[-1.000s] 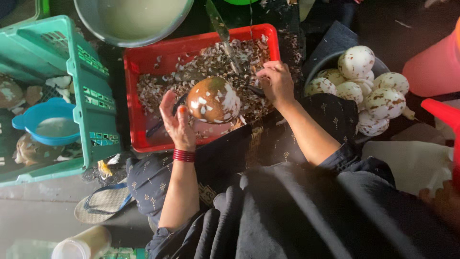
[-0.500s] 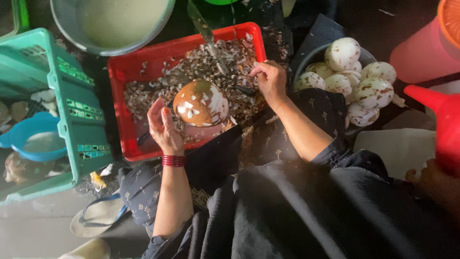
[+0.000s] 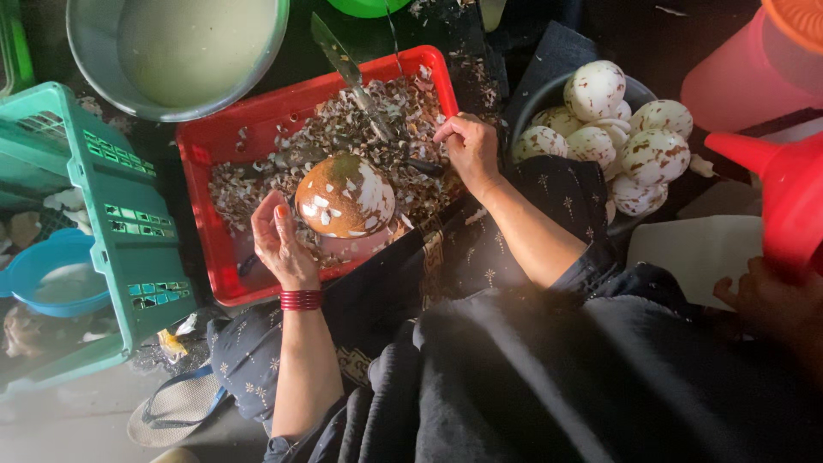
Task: The person peels the outer skin of round brown fruits using a knife, rotating each fruit to remove the skin in strips. Peeled fruits are placed into a metal bowl of water, and the peels fall into a red bin.
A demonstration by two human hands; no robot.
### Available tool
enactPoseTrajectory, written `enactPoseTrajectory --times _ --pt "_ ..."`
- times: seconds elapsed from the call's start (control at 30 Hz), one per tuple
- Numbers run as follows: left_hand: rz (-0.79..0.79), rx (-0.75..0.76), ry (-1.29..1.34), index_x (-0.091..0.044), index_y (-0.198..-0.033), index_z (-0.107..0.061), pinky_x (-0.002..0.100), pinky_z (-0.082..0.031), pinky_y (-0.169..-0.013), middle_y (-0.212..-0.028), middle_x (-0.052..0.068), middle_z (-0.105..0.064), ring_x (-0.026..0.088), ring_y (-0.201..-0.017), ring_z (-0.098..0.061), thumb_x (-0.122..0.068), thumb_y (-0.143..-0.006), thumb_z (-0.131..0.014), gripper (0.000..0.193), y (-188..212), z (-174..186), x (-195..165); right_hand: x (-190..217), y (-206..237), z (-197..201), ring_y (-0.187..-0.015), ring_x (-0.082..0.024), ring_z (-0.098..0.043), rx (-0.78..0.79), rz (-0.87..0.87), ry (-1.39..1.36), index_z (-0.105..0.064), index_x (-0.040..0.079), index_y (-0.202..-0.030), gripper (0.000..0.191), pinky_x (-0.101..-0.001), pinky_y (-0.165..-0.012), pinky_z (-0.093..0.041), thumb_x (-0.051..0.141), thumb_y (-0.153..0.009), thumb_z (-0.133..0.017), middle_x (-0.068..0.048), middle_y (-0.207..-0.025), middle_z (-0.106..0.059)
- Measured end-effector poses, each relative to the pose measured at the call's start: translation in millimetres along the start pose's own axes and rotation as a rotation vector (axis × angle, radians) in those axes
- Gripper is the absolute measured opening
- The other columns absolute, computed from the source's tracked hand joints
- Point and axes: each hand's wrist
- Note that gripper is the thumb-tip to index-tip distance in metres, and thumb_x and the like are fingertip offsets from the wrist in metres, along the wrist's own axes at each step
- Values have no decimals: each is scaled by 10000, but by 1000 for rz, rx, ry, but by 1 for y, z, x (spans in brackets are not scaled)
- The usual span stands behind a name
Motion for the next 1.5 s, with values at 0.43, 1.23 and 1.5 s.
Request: enactPoseTrajectory --times 0.43,1.23,1.5 --pt "17 21 80 3 -1281 -634 236 -503 -902 -1193 42 -670 100 -1018 -600 -266 -1059 -668 350 2 0 -12 -1 3 -6 -728 -187 -711 30 -35 -14 -738 52 -822 277 -286 -622 -503 -157 -795 -557 -94 -872 -752" --pt "-85 106 -2 -8 -1352 -625 336 -509 -1080 -1294 90 -684 193 -1202 -644 -415 -1047 -607 509 8 -3 -26 -8 -10 -11 -865 -187 -773 -5 -71 -209 -758 43 -847 280 -307 -830 -611 -140 -821 -547 -88 -882 -778" --pt "-179 253 42 -64 -1606 -280 417 -379 -1289 -1609 116 -386 258 -1505 -426 -408 -622 -998 1266 31 -37 -44 -13 -24 -41 -885 -298 -720 666 14 54 -731 61 -932 60 -422 -775 -557 20 -897 -706 -155 -942 -722"
Point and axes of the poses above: each hand's wrist, its own y-axis away from the middle knuckle, its own z-axis out of the back of the hand, x = y × z
